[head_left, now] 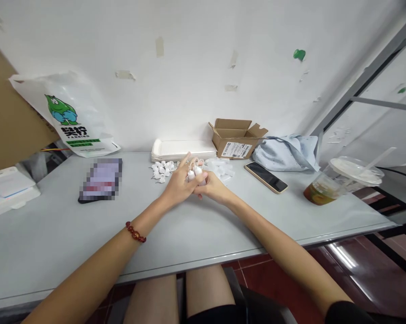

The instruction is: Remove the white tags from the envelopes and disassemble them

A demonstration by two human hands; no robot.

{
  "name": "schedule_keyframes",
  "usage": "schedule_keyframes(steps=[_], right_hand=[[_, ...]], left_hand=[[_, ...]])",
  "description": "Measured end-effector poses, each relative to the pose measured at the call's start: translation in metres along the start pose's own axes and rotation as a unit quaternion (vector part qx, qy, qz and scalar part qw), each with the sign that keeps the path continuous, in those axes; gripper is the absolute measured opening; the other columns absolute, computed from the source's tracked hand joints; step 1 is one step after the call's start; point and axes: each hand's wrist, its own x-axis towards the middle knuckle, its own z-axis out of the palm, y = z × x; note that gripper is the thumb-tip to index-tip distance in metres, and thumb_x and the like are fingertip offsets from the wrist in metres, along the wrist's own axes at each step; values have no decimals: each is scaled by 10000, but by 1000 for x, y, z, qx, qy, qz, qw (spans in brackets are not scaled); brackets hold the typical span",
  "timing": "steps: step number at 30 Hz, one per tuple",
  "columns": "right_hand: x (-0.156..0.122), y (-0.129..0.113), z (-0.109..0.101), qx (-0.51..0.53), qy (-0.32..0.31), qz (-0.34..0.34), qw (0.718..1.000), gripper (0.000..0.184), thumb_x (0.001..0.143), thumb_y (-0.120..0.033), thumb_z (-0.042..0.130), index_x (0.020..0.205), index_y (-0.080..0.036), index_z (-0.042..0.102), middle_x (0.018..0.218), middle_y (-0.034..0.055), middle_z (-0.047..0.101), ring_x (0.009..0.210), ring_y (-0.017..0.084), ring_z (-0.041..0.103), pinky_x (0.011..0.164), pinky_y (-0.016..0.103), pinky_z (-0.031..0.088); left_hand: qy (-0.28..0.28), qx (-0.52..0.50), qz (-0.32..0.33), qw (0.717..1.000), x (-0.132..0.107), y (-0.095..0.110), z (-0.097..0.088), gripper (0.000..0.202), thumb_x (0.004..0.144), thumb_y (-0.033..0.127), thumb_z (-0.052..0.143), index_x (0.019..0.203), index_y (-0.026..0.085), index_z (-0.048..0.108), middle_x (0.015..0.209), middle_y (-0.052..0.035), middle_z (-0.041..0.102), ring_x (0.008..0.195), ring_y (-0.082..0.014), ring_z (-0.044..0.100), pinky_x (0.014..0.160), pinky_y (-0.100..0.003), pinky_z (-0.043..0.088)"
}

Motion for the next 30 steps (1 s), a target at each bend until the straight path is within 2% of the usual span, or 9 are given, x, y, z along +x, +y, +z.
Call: schedule_keyframes(steps=[2,4,8,13,18,22,26,28,30], right_hand=[[0,1,-1,-26,19,11,999,107,566,-133,574,643,-169,509,484,-83,459,434,73,424,409,202,340],[0,1,-3,-50,26,18,998,105,576,-141,571,549,-173,475,418,-81,428,410,70,407,398,202,314],[-1,-4,-5,-47,33,18,998,161,603,-184,592,529,-180,449,417,-74,445,398,66,401,395,205,313],[-2,-6,-11,-54,32,20,998,124,610,-177,599,621,-185,476,436,-79,461,398,77,408,383,206,317],[0,-8,-13,-37,21,45,998,139,573,-121,561,604,-190,445,405,-88,412,359,66,343,337,199,236],[1,-12,-11,5,12,58,998,159,539,-99,528,594,-195,414,411,-97,376,356,55,306,332,194,201],[0,-9,-9,-39,26,66,997,158,531,-108,522,600,-195,410,432,-94,386,375,53,319,353,191,223],[-1,-7,-9,-75,35,60,995,152,539,-124,536,619,-193,426,461,-87,409,404,60,353,380,192,253],[-1,-5,-9,-114,54,47,991,142,551,-148,552,639,-190,449,496,-76,436,445,72,390,414,199,280]], left_hand=[[-24,22,11,999,1,0,-2,278,820,424,551,923,195,671,1188,-85,630,1347,-259,321,1067,-369,320],[-18,33,24,999,1,0,-3,291,826,430,548,936,187,663,1138,-90,647,1284,-258,408,1031,-368,362],[52,50,54,996,3,2,-9,268,827,420,555,920,192,659,998,-68,685,990,-218,591,860,-341,464],[126,36,81,988,6,9,-19,155,826,301,560,747,194,638,774,-29,672,762,-159,588,691,-283,467],[132,22,41,990,6,15,-21,128,796,243,576,701,183,637,721,-16,651,684,-137,557,663,-272,444],[158,-35,-11,987,8,14,-20,143,768,272,608,674,172,646,693,-12,658,649,-132,562,637,-263,446],[211,-70,-63,973,11,14,-28,173,751,321,627,676,166,648,661,-5,650,613,-129,562,589,-253,439],[218,-62,-60,972,11,16,-32,171,751,332,634,693,171,650,684,-3,650,622,-127,561,593,-253,439],[185,-46,-23,981,10,19,-34,154,766,329,627,722,184,657,742,-9,654,681,-135,569,630,-263,445]])
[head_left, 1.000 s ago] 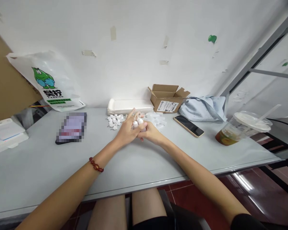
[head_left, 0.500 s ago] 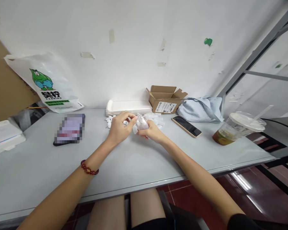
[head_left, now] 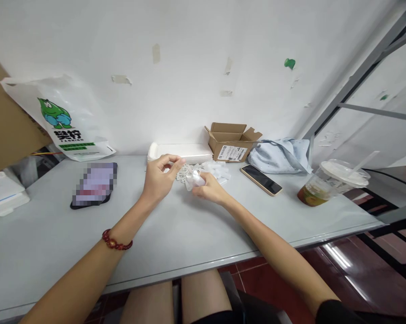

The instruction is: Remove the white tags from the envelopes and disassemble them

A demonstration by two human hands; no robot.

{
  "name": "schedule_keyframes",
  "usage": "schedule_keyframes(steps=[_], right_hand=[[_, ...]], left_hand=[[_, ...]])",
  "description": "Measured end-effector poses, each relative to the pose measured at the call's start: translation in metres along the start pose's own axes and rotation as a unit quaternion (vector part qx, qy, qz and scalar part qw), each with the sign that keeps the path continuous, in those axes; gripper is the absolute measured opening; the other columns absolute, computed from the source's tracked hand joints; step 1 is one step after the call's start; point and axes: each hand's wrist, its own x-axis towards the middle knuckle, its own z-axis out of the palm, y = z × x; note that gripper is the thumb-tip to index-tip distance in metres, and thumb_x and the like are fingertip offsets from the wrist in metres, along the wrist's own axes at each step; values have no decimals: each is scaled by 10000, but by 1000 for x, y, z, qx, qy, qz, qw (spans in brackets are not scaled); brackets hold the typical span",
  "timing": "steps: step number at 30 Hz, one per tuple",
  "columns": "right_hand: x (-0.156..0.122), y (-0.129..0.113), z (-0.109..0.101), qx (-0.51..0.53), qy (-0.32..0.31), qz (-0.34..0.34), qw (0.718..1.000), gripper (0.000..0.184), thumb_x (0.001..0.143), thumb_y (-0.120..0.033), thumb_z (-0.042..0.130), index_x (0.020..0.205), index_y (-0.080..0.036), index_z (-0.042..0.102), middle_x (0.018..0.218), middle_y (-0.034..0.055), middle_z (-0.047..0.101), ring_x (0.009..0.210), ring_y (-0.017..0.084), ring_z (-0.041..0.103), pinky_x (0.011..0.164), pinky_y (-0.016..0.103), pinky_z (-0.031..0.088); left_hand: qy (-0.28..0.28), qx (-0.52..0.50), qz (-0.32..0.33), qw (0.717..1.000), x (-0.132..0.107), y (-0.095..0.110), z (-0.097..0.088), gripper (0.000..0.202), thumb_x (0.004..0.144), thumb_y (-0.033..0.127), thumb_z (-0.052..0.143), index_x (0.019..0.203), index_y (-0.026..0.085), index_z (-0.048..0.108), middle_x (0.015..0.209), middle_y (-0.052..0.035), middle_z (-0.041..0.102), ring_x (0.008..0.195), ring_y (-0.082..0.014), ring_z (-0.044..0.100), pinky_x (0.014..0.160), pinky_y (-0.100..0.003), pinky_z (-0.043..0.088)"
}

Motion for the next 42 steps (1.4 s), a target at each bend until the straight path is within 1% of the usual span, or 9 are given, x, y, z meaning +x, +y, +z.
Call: schedule_keyframes(steps=[3,7,12,15,18,22,30,35,42], right_hand=[[0,0,-1,-40,38,-5,998,137,561,-183,562,664,-186,471,535,-62,457,491,89,413,451,214,297],[1,-2,-3,-52,53,1,997,150,562,-209,558,685,-184,475,560,-57,451,510,98,411,476,228,302],[2,4,-2,-146,90,-19,985,124,566,-224,535,634,-191,437,575,-50,446,538,101,391,491,233,264],[4,11,-3,-202,102,-42,973,98,571,-213,495,631,-196,420,562,-49,418,537,105,367,501,239,247],[5,11,-5,-217,129,-29,967,107,565,-217,497,644,-198,428,559,-50,403,543,111,363,508,243,244],[3,1,-7,-192,181,-27,964,159,570,-247,551,653,-197,425,598,-46,443,562,114,398,519,245,275],[0,-3,-3,-161,111,-7,981,227,571,-273,621,706,-194,456,617,-59,450,562,111,414,520,239,296],[1,0,2,-134,140,-26,981,263,563,-278,657,724,-194,468,642,-53,480,579,117,432,530,240,316],[0,-4,1,-75,95,-33,992,322,555,-317,693,763,-194,480,687,-52,482,604,116,456,541,238,353]], left_hand=[[-57,31,73,995,-3,5,1,106,777,304,624,746,215,671,766,-16,629,765,-156,559,685,-286,447],[-74,83,130,985,-8,6,5,66,782,248,612,737,223,654,746,-18,589,794,-171,532,746,-317,443],[-99,130,139,977,-2,4,2,130,825,226,530,703,205,573,739,-21,552,785,-175,497,721,-314,434],[-53,120,140,982,7,4,-10,133,839,224,495,720,197,548,768,-21,541,782,-165,506,719,-305,429],[-19,117,129,985,13,6,-19,105,823,233,519,732,194,554,777,-18,543,781,-161,520,702,-295,425],[-42,116,110,986,11,7,-19,109,826,250,518,739,201,560,803,-16,560,779,-158,525,702,-288,434],[-68,71,89,991,4,7,-8,125,838,270,497,748,201,551,801,-20,563,783,-157,532,721,-290,442],[-45,15,43,998,-4,5,5,135,831,284,509,749,194,568,808,-18,578,764,-148,547,699,-282,448],[-26,92,117,989,-8,0,7,107,844,226,498,771,206,573,813,-24,583,808,-166,534,735,-310,433]])
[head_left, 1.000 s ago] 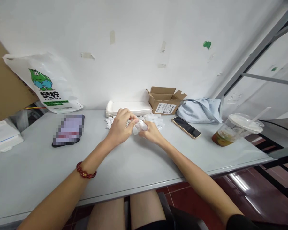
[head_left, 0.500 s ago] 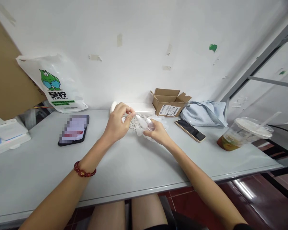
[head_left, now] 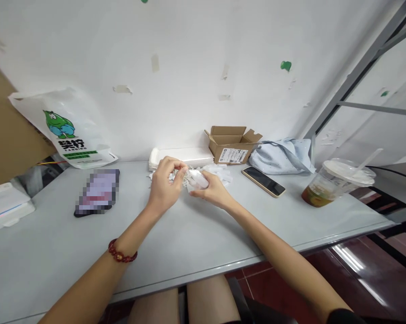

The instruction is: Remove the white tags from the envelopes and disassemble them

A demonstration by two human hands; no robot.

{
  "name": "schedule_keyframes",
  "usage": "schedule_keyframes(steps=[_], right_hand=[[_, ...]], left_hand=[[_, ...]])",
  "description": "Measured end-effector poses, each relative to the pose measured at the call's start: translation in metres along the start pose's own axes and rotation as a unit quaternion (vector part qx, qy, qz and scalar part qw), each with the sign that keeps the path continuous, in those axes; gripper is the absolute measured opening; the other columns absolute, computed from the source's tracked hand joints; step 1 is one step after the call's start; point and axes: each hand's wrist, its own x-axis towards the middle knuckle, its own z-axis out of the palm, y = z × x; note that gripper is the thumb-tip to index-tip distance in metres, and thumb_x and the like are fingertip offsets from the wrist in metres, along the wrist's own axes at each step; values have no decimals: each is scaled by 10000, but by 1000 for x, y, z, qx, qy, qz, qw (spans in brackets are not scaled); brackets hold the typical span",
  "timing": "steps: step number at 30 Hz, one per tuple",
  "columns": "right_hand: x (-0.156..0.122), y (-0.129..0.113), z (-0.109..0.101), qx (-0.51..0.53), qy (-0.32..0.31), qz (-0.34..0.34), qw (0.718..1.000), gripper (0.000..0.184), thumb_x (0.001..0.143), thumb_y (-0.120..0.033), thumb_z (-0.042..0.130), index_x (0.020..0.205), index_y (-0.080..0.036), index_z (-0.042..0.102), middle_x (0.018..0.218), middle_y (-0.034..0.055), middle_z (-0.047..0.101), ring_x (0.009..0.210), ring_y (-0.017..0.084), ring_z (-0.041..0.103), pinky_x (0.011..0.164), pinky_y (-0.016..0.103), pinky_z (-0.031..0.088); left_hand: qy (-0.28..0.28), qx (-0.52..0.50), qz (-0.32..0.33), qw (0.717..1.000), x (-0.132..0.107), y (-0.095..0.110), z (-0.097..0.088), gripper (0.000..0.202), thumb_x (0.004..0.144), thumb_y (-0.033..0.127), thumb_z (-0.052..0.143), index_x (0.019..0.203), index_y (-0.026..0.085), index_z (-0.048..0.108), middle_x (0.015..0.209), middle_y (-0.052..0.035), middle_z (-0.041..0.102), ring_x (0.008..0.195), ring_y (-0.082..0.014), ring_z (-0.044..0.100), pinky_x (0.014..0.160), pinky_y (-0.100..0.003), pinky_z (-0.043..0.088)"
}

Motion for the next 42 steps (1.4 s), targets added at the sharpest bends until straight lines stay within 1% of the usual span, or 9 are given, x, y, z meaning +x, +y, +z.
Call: schedule_keyframes(steps=[6,10,14,25,27,30,33,38,42], right_hand=[[0,3,0,-42,9,-12,999,209,592,-277,618,711,-192,470,655,-47,467,615,121,436,541,235,314],[1,6,-1,-130,46,-36,990,152,595,-211,534,671,-208,403,602,-49,434,566,116,390,525,241,271],[5,10,-1,-192,71,-66,977,144,611,-193,481,700,-217,371,619,-30,452,566,129,402,543,247,281],[8,14,-4,-331,87,-60,938,152,681,-125,442,811,-200,425,786,67,577,672,197,494,583,268,303],[6,14,-6,-357,78,-53,930,162,695,-120,443,840,-192,441,833,79,588,685,200,505,576,266,298],[2,12,-6,-403,67,-53,911,183,719,-109,439,882,-189,465,918,84,597,686,192,517,549,261,272],[-1,8,-4,-450,54,-52,890,210,734,-95,434,915,-189,482,978,83,603,676,184,527,516,267,228],[0,11,-3,-479,31,-81,874,210,752,-97,435,931,-192,493,985,71,608,671,175,544,496,279,198],[5,22,-14,-473,23,-89,876,242,714,-58,440,905,-197,495,968,66,611,654,164,536,499,269,227]], left_hand=[[-92,21,22,995,-2,2,1,105,843,213,507,758,221,569,799,-24,592,836,-189,510,770,-336,426],[-88,49,42,994,-4,3,3,113,851,192,488,763,217,554,781,-28,561,824,-193,484,751,-339,416],[-72,57,45,995,-5,0,5,128,861,187,472,761,213,548,768,-29,542,826,-195,477,756,-341,410],[-17,43,-49,998,2,-16,0,140,828,230,479,705,201,540,744,-23,560,799,-185,511,766,-326,412],[-27,24,-78,996,4,-17,-1,147,826,257,484,714,193,553,769,-26,585,798,-179,525,760,-317,414],[-86,-27,-120,989,2,-13,-1,201,844,310,475,745,186,598,823,-29,631,812,-171,547,729,-291,414],[-124,-32,-114,985,0,-5,0,237,837,342,501,687,185,596,741,-18,614,778,-167,537,708,-279,403],[-120,0,-104,987,-1,-1,-1,242,812,292,500,595,188,519,651,0,541,727,-155,505,665,-262,388],[-88,-40,-164,982,1,-6,-4,225,775,286,504,582,179,548,664,2,585,713,-148,533,668,-257,400]])
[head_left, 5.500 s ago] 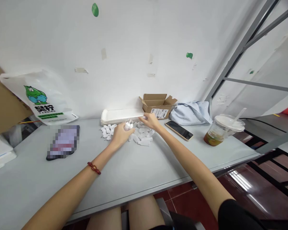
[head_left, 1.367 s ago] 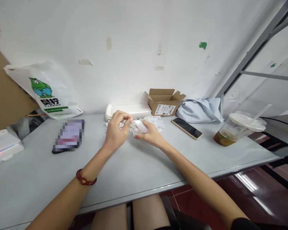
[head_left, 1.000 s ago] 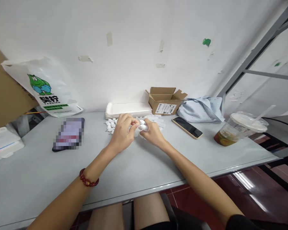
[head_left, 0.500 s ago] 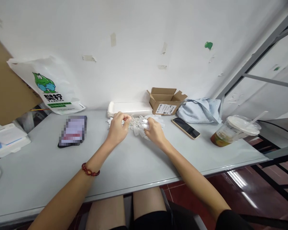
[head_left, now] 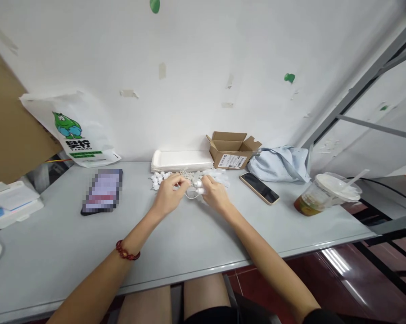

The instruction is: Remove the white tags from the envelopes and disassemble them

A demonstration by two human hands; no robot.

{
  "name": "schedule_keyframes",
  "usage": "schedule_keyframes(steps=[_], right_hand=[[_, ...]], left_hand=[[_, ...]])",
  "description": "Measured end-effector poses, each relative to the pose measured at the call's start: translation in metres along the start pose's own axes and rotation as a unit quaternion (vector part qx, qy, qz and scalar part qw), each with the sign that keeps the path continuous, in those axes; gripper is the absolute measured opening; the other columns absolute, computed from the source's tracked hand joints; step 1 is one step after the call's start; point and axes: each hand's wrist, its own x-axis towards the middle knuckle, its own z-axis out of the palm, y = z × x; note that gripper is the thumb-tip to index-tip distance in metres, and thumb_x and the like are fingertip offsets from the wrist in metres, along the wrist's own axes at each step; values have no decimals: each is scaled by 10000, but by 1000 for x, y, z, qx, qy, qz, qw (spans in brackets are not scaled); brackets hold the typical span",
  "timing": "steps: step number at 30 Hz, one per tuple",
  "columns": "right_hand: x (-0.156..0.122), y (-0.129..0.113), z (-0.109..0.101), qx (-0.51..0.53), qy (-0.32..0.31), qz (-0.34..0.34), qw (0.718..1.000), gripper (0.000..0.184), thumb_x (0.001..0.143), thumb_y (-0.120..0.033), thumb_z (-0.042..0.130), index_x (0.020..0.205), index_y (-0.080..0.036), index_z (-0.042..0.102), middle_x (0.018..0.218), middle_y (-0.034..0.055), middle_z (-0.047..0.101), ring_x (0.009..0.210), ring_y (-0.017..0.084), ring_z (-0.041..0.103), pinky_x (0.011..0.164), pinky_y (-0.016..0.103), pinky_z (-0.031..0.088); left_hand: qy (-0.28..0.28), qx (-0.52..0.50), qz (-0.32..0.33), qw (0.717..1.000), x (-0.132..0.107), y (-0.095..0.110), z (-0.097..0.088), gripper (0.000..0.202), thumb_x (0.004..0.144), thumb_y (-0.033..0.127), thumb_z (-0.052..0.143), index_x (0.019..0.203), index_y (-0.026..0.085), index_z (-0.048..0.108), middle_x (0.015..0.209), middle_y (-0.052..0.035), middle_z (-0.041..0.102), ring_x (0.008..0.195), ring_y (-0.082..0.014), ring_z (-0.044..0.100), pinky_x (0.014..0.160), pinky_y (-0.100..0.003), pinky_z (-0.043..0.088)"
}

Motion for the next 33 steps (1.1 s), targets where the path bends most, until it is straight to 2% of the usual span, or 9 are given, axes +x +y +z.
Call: schedule_keyframes(steps=[5,9,11,13,18,24,29,31,33], right_hand=[[1,7,4,105,71,-22,992,182,692,-90,476,832,-204,473,882,58,596,699,173,532,562,253,327],[3,-7,6,257,126,-29,958,120,735,-250,542,765,-214,432,751,17,563,668,158,511,598,254,367],[4,-12,4,299,127,-10,946,170,731,-301,557,729,-217,409,699,-2,541,628,145,493,579,249,360],[4,-12,1,322,111,-1,940,188,706,-302,566,705,-217,399,668,-13,525,608,138,485,564,244,352],[2,-7,-1,332,60,-1,941,194,686,-336,577,717,-208,435,680,-2,547,609,141,498,551,239,347],[-2,-7,6,304,66,-18,950,174,701,-325,527,683,-215,393,609,-13,519,539,117,451,525,225,315],[-2,-4,8,294,60,-28,953,164,695,-294,515,673,-218,371,589,-22,505,517,108,428,513,219,302],[-1,-2,6,293,66,-17,954,177,683,-297,538,674,-217,380,580,-30,496,517,108,427,510,218,301],[-1,1,3,294,70,-10,953,197,672,-307,565,676,-216,391,569,-38,484,514,107,423,507,218,301]], left_hand=[[39,6,-32,999,2,-2,-2,279,808,343,483,659,168,640,718,-19,647,763,-168,570,675,-271,411],[-67,27,5,997,2,-3,0,212,779,273,504,846,179,682,901,-40,686,890,-193,585,737,-293,431],[-129,1,21,991,2,-5,1,260,749,239,529,966,194,666,1027,-46,676,948,-200,586,772,-306,438],[-151,-15,31,988,1,-5,3,280,755,264,546,1006,199,650,1079,-54,660,967,-206,585,780,-315,446],[-137,29,37,989,-2,-6,5,226,786,323,553,945,198,655,976,-45,680,895,-198,592,745,-308,453],[-145,92,56,984,1,-10,4,178,787,328,549,816,178,640,861,-45,675,788,-184,581,646,-279,423],[-142,117,17,983,1,-13,5,338,817,412,506,587,169,552,599,-6,579,605,-148,508,583,-275,381],[-137,92,-3,986,1,-13,5,286,790,415,545,645,171,581,637,-4,602,629,-152,530,590,-271,399],[-146,45,-6,988,0,-12,5,227,763,388,584,858,187,626,795,-13,659,737,-167,583,646,-270,437]])
